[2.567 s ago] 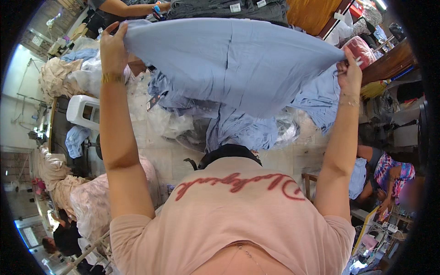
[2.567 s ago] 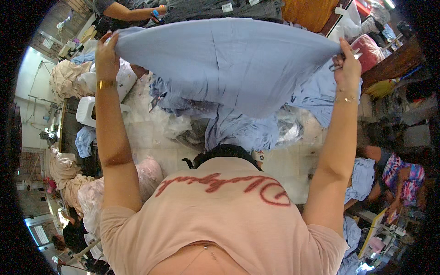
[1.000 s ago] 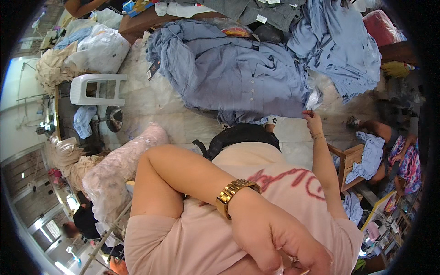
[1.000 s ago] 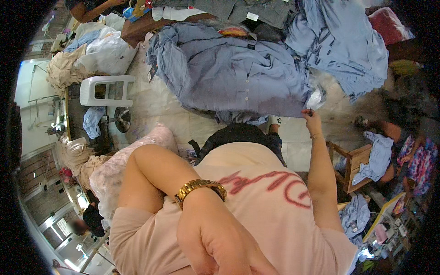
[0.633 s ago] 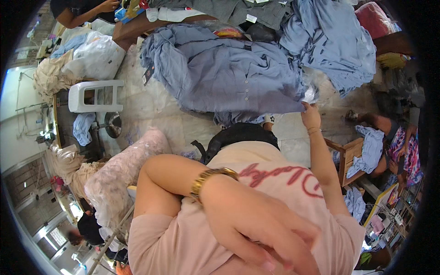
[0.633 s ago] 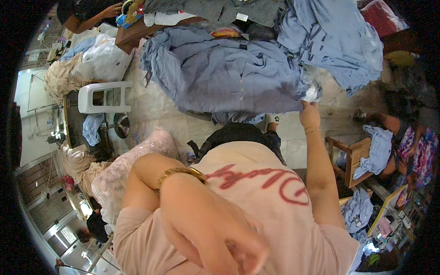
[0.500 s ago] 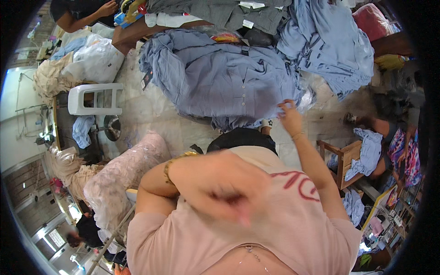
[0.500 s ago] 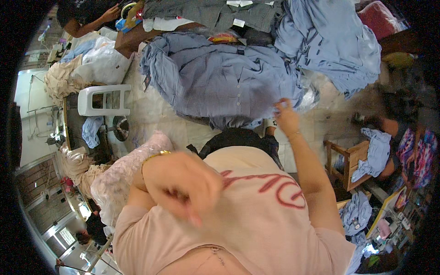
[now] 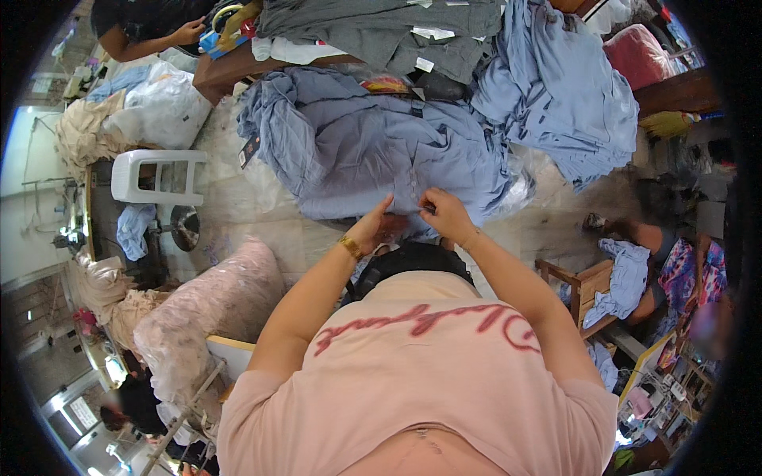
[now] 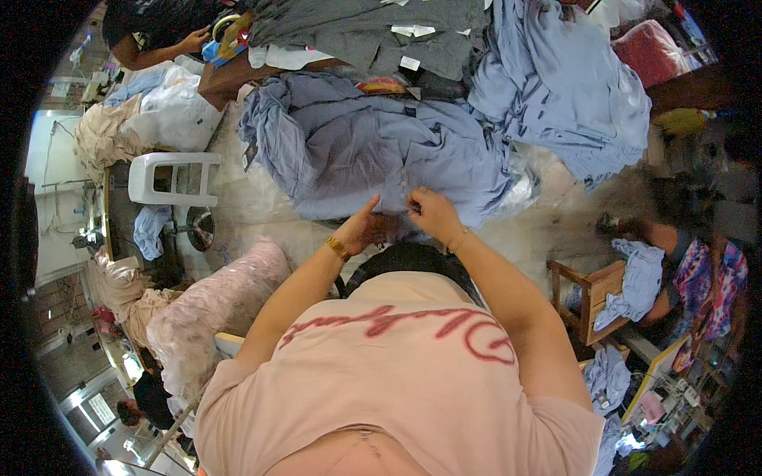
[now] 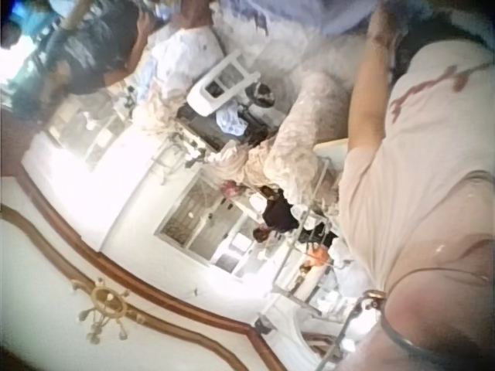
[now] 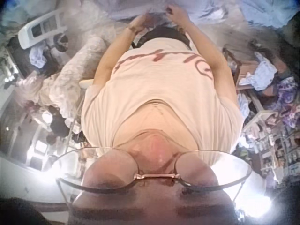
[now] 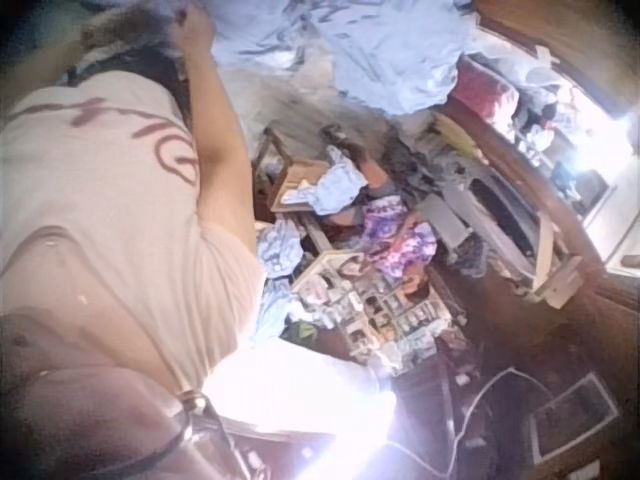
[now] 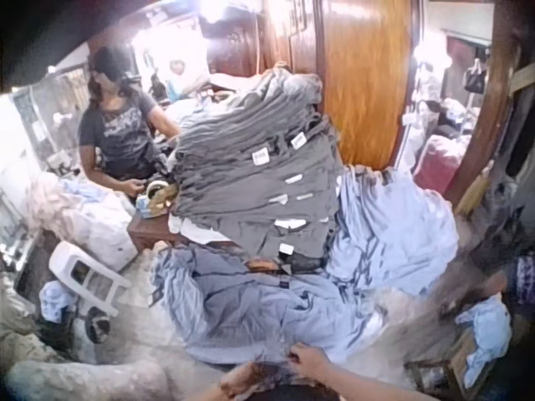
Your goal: The person handles light blue shirts one by one from a pile, spreading them out by hand to check details such as buttons and then placing them aside.
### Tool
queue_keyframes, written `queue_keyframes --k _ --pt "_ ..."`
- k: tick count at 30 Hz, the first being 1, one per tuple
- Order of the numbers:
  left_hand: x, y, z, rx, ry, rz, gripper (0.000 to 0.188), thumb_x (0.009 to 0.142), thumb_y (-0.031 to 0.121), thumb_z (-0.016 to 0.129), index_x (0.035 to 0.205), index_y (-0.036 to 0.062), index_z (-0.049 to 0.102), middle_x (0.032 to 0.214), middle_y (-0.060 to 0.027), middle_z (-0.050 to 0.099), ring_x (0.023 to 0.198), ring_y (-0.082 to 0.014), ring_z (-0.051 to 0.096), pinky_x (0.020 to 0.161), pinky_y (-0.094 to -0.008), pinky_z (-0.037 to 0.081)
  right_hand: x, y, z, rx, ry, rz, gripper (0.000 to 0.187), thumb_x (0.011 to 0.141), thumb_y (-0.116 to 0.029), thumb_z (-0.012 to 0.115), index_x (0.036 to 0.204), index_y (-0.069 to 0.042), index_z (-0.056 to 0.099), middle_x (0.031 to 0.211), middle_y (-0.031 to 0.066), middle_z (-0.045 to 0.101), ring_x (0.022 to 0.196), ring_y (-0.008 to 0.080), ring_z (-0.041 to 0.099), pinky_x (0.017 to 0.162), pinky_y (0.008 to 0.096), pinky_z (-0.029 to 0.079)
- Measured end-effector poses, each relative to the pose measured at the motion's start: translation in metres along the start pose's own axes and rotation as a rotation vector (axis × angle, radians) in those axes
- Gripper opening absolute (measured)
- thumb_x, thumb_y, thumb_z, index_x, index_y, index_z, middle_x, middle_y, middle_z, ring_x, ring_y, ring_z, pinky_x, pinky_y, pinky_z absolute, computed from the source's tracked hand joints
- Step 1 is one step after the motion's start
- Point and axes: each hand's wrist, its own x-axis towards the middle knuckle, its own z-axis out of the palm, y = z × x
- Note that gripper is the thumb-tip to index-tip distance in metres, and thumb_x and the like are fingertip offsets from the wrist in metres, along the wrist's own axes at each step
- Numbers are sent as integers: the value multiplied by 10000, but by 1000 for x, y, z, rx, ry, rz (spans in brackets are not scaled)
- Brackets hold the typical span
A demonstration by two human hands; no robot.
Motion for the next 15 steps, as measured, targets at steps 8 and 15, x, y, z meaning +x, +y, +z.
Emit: queue_keyframes --k 8,15 --pt "39 19 42 -541 -69 326 237 805 180 561 977 19 533 924 -104 581 824 -230 565 724 -366 467 -19 -32 -14 -223 30 -213 129 659 -124 602 742 -92 508 800 76 516 651 266 549 546 361 441" --pt "2 27 77 -470 -16 459 190 829 168 529 960 30 538 882 -81 583 787 -205 569 710 -361 469 -30 -50 -43 37 180 -213 88 722 -69 572 807 -68 550 769 71 498 579 237 518 527 333 421"
